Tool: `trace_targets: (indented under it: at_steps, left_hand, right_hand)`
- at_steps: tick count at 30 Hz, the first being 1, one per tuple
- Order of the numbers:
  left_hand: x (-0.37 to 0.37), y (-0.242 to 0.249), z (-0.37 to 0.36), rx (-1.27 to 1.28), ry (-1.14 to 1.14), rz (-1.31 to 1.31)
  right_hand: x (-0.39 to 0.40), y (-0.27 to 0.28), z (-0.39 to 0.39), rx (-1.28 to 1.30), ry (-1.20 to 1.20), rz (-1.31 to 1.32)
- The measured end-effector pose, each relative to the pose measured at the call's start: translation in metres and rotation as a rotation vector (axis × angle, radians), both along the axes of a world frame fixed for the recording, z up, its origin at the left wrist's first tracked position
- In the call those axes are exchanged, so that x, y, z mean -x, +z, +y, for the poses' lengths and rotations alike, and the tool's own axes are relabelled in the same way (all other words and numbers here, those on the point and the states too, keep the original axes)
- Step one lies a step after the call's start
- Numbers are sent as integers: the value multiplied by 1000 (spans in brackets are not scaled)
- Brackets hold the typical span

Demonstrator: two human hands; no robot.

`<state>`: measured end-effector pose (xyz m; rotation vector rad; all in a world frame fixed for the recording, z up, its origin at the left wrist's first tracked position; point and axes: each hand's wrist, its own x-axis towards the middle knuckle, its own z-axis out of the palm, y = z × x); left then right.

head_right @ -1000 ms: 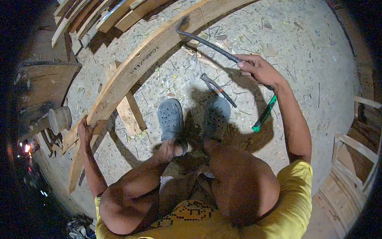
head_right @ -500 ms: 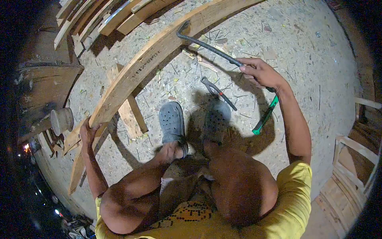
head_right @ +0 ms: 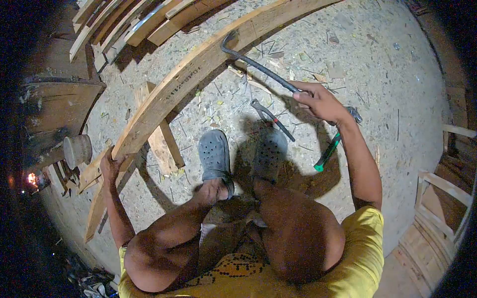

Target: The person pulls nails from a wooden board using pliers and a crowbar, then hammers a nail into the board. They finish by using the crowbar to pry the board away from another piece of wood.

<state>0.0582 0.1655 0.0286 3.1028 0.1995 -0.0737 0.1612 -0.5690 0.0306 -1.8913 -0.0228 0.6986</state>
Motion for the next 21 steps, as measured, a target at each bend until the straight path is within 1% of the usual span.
trace_targets:
  at_steps: [2,3,7,9,10,12,14,16,18,20,21]
  left_hand:
    - [1,-2,2,11,40,23]
    - [1,-4,4,20,78,43]
    - [-1,-4,4,-18,47,8]
    - [-1,-2,3,0,125,89]
    - [-1,-3,3,0,126,89]
    - [0,-3,3,-21,57,27]
    - [0,-2,3,-1,59,29]
    - [-2,4,-4,24,61,29]
    - [-4,8,-12,-55,40,38]
    - [-4,4,-11,-48,30,11]
    - [-5,2,-9,-48,17,-19]
  right_hand:
    - [-3,3,-8,-174,-17,202]
    - [-4,6,-6,-173,-14,201]
    - [-1,9,0,-155,-44,165]
    - [-1,6,1,-139,-36,172]
    - [0,5,3,-117,-61,171]
    - [2,2,4,-98,-85,173]
    - [4,-1,3,-188,-119,193]
    - [9,1,7,-181,-148,221]
    - [13,3,12,-167,-173,244]
    - [19,-5,19,-305,-215,269]
    - [18,-8,18,-277,-216,256]
